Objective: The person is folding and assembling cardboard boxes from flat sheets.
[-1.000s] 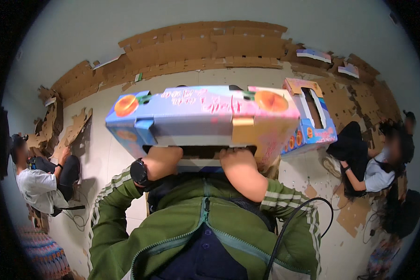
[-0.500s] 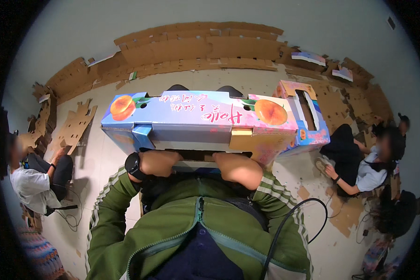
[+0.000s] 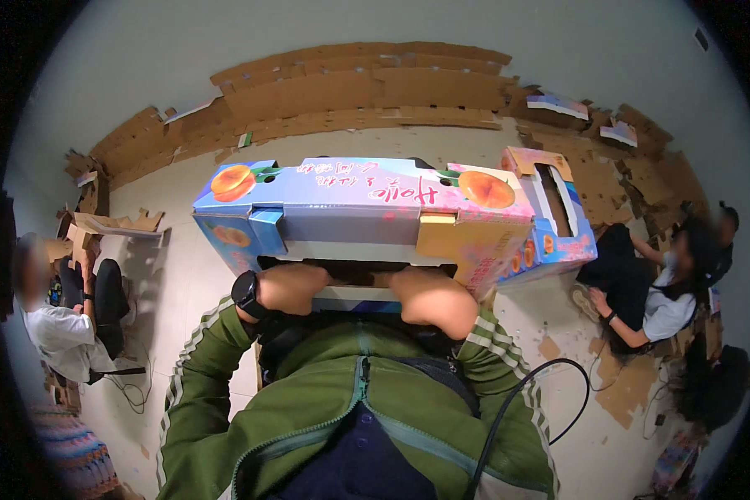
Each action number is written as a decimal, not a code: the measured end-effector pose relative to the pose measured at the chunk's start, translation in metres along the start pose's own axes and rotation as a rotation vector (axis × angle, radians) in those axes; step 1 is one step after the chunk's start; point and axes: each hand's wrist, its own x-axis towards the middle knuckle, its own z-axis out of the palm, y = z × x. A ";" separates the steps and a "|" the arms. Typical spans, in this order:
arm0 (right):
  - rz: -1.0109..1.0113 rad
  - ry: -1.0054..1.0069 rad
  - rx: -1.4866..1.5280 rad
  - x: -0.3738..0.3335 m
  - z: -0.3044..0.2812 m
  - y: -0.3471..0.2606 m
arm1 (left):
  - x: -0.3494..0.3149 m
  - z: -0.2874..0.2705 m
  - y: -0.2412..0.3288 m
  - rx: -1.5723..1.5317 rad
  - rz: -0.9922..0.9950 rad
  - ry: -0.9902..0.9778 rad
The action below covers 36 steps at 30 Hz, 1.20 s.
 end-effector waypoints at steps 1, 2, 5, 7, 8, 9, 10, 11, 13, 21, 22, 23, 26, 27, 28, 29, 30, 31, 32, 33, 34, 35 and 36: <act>0.000 -0.011 -0.006 0.001 -0.001 0.000 | 0.001 -0.001 0.000 -0.003 0.013 0.000; 0.015 -0.020 0.001 0.002 -0.003 0.000 | 0.002 -0.003 0.001 0.001 0.013 -0.001; -0.089 0.055 -0.093 0.007 -0.012 0.002 | 0.008 -0.015 0.002 0.232 0.019 -0.047; -0.022 -0.073 -0.023 0.013 -0.027 0.008 | 0.009 -0.029 0.000 0.154 0.079 0.053; -0.013 -0.074 -0.022 0.017 -0.033 0.010 | 0.012 -0.036 0.001 0.104 0.044 0.036; -0.025 -0.115 0.000 0.021 -0.041 0.012 | 0.016 -0.043 0.003 0.022 -0.063 -0.006; -0.048 -0.117 0.036 0.023 -0.047 0.015 | 0.015 -0.047 0.005 0.089 -0.066 0.055; -0.086 -0.102 0.063 0.026 -0.052 0.018 | 0.014 -0.051 0.007 0.148 -0.073 0.109; -0.060 -0.172 0.182 0.034 -0.060 0.024 | 0.009 -0.050 0.013 0.059 0.011 0.394; -0.140 -0.299 0.283 0.050 -0.057 0.035 | -0.003 -0.015 0.008 -1.551 0.114 0.958; -0.118 -0.310 0.336 0.049 -0.056 0.034 | 0.002 -0.016 0.003 -1.929 0.226 0.811; -0.138 -0.313 0.359 0.048 -0.055 0.033 | 0.006 -0.017 -0.001 -2.317 0.265 0.663; -0.085 -0.231 0.310 0.040 -0.051 0.024 | 0.029 -0.016 0.001 -2.418 0.408 0.776; -0.099 -0.196 0.263 0.036 -0.051 0.022 | 0.035 -0.016 0.003 -2.486 0.373 0.893; -0.106 -0.171 0.251 0.032 -0.050 0.018 | 0.038 -0.015 0.007 -2.450 0.465 0.907; -0.116 -0.172 0.238 0.029 -0.049 0.016 | 0.040 -0.014 0.011 -2.451 0.469 0.904; -0.085 -0.165 0.223 0.026 -0.048 0.014 | 0.040 -0.014 0.015 -2.518 0.506 0.905; -0.084 -0.166 0.230 0.023 -0.047 0.012 | 0.040 -0.014 0.018 -2.586 0.541 0.906; -0.053 -0.159 0.185 0.021 -0.044 0.010 | 0.039 -0.014 0.022 -2.574 0.533 0.886; -0.032 -0.143 0.145 0.019 -0.040 0.008 | 0.039 -0.014 0.026 -2.577 0.529 0.889; -0.028 -0.160 0.110 0.018 -0.035 0.006 | 0.038 -0.013 0.030 -2.595 0.650 0.864; -0.031 -0.161 0.114 0.017 -0.030 0.005 | 0.038 -0.013 0.034 -2.600 0.787 0.835; -0.056 -0.098 0.070 0.016 -0.025 0.005 | 0.039 -0.012 0.040 -2.525 0.817 0.843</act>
